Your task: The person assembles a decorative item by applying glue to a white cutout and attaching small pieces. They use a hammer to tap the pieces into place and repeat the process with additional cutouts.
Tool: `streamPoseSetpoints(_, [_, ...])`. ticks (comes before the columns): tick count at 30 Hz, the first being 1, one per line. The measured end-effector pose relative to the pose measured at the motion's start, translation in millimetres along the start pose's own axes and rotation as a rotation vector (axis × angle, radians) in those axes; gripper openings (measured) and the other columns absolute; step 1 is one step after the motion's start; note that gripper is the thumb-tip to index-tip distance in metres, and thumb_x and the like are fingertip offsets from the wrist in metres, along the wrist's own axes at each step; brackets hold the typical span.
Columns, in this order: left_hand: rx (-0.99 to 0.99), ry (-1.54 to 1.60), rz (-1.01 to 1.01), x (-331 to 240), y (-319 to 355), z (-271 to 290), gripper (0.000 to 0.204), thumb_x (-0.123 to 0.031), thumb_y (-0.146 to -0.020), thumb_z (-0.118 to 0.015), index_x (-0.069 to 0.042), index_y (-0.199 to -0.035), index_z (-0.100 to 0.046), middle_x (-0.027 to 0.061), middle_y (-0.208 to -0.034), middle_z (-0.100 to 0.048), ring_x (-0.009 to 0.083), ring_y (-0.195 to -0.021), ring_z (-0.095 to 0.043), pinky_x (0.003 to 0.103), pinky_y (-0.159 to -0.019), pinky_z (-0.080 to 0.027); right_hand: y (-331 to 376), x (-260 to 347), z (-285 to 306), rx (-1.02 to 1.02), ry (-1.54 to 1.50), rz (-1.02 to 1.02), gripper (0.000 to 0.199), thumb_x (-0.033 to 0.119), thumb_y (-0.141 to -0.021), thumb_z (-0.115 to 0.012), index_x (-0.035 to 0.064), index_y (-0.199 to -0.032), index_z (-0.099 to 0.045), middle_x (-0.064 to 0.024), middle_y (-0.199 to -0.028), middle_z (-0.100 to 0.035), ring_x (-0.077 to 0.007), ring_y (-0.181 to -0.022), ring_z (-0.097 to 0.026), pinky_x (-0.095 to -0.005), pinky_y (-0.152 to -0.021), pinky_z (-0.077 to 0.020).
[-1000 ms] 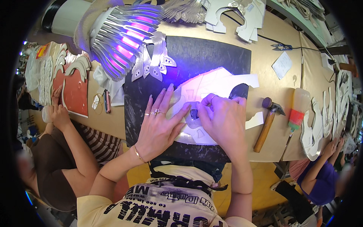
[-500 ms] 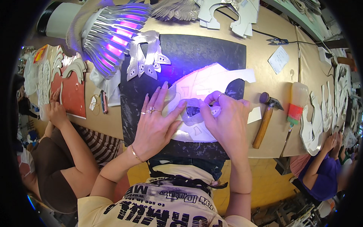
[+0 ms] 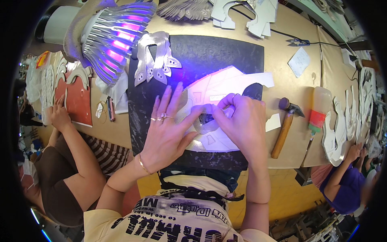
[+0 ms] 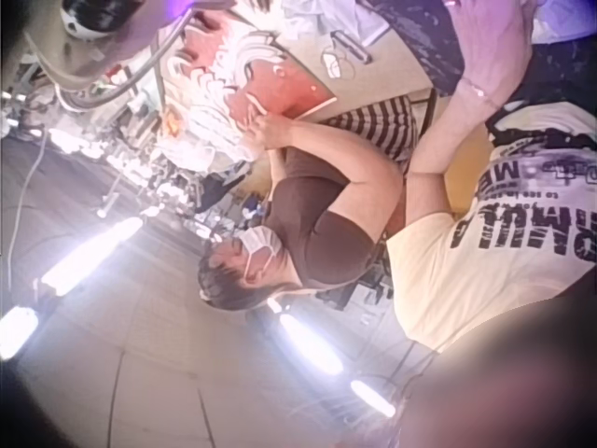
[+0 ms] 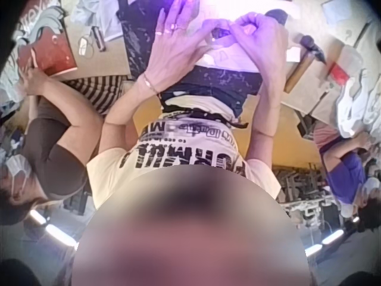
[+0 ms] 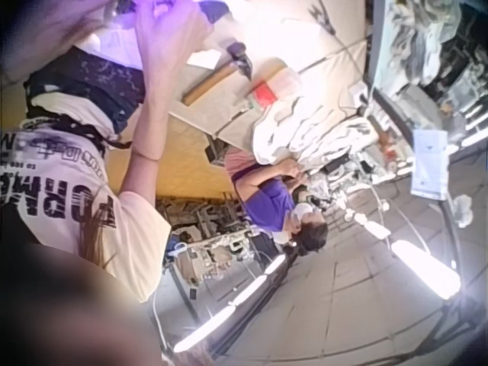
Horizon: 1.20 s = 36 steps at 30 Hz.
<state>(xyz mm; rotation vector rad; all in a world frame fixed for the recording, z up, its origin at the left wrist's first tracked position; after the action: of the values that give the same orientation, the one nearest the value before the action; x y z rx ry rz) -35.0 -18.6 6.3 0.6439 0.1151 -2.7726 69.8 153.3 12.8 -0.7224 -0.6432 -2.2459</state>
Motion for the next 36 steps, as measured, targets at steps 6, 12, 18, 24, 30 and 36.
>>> streamPoseSetpoints(6, [0.046, -0.054, -0.027, -6, -10, -7, 0.062, -0.033, -0.084, -0.074, -0.015, -0.141, -0.055, 0.0240, -0.159, -0.028, 0.0412, -0.147, -0.027, 0.059, -0.114, -0.031, -2, 3, 1, 0.016, 0.022, -0.026, 0.027, 0.027, -0.078, -0.077, 0.0005, -0.080, -0.073, -0.0091, -0.059, -0.063, -0.0170, -0.054, -0.059, -0.0320, -0.055, -0.0428])
streamPoseSetpoints(12, [-0.051, -0.050, -0.006, -11, -10, -9, 0.058, -0.029, -0.082, -0.075, -0.012, -0.135, -0.058, 0.0234, -0.152, -0.039, 0.0393, -0.141, -0.038, 0.045, -0.105, -0.045, 8, 3, 2, -0.139, 0.083, 0.035, 0.029, 0.026, -0.076, -0.082, -0.0007, -0.080, -0.072, -0.0076, -0.063, -0.062, -0.0135, -0.055, -0.057, -0.0298, -0.053, -0.0425])
streamPoseSetpoints(18, [0.090, 0.004, 0.147, -31, 21, 1, 0.051, -0.029, -0.083, -0.076, -0.018, -0.131, -0.063, 0.0214, -0.149, -0.042, 0.0410, -0.118, -0.048, 0.045, -0.100, -0.046, 35, -2, 1, -0.201, 0.019, 0.208, 0.021, 0.016, -0.078, -0.083, 0.0017, -0.088, -0.072, -0.0069, -0.081, -0.062, -0.0194, -0.076, -0.060, -0.0322, -0.071, -0.0443])
streamPoseSetpoints(24, [-0.002, -0.090, 0.070, -23, 28, -6, 0.059, -0.036, -0.082, -0.076, -0.021, -0.137, -0.060, 0.0166, -0.154, -0.039, 0.0320, -0.119, -0.047, 0.042, -0.095, -0.043, 43, -5, -3, -0.179, 0.071, 0.217, 0.015, 0.012, -0.082, -0.079, 0.0036, -0.092, -0.072, -0.0051, -0.090, -0.064, -0.0221, -0.086, -0.060, -0.0346, -0.084, -0.0403])
streamPoseSetpoints(30, [-0.023, -0.178, 0.019, -22, 29, -16, 0.059, -0.041, -0.084, -0.073, -0.021, -0.137, -0.059, 0.0144, -0.158, -0.036, 0.0304, -0.119, -0.047, 0.040, -0.093, -0.041, 47, 0, -7, -0.196, 0.114, 0.379, 0.012, 0.007, -0.082, -0.075, 0.0069, -0.093, -0.070, -0.0047, -0.091, -0.065, -0.0235, -0.088, -0.061, -0.0372, -0.084, -0.0404])
streamPoseSetpoints(36, [-0.021, -0.215, 0.036, -26, 29, -19, 0.061, -0.041, -0.081, -0.076, -0.022, -0.137, -0.060, 0.0146, -0.155, -0.040, 0.0319, -0.120, -0.046, 0.041, -0.094, -0.042, 39, -2, -12, -0.216, 0.088, 0.415, 0.013, 0.011, -0.085, -0.073, 0.0090, -0.097, -0.070, -0.0039, -0.089, -0.064, -0.0241, -0.087, -0.060, -0.0382, -0.083, -0.0394])
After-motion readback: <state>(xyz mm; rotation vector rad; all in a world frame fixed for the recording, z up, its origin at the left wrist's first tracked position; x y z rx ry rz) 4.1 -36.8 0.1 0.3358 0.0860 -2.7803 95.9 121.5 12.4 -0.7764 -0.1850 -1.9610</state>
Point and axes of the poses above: each hand's wrist, its own y-axis away from the middle knuckle, its own z-axis out of the back of the hand, x = y × z, the point moved 2 cm from there along -y, towards the middle knuckle
